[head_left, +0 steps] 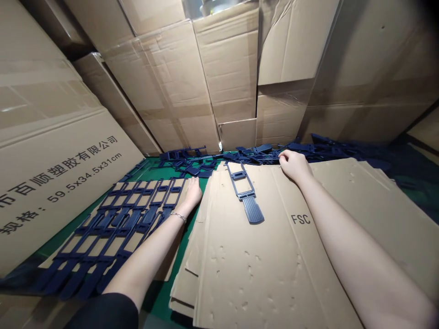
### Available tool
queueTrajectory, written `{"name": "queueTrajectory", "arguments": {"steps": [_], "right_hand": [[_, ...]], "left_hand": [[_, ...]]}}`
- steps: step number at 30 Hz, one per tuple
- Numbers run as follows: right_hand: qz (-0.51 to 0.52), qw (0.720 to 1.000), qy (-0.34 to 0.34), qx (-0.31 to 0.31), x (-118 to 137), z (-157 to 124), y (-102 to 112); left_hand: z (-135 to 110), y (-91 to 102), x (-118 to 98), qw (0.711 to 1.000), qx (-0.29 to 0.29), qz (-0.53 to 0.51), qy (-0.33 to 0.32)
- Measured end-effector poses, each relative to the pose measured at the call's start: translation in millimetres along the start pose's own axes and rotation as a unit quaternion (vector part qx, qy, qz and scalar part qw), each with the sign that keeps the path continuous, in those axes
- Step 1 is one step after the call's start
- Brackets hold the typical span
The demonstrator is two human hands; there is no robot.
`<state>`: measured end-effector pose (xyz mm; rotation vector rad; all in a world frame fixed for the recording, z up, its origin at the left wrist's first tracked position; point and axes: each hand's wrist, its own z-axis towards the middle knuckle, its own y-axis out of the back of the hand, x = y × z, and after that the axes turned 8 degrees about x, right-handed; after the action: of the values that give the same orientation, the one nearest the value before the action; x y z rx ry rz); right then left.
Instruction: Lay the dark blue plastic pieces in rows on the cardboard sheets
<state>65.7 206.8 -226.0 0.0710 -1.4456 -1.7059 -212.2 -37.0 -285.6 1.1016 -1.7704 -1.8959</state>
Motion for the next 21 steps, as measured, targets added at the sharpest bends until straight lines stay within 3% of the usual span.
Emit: {"name": "queueTrajectory", "arguments": {"steps": [10,21], "right_hand": [[0.022,1.0,-0.014,0.004,-5.0,1.1,-4.2],[0.045,0.999,-0.008,0.005,-5.5,2.5,-4.1]], "left_hand": [[-7.0,1.0,5.4,0.999,-0.023,-0.014,-0.041],[-14.5,8.7,11.0,0.992,-0.03,-0.123,-0.026]]}}
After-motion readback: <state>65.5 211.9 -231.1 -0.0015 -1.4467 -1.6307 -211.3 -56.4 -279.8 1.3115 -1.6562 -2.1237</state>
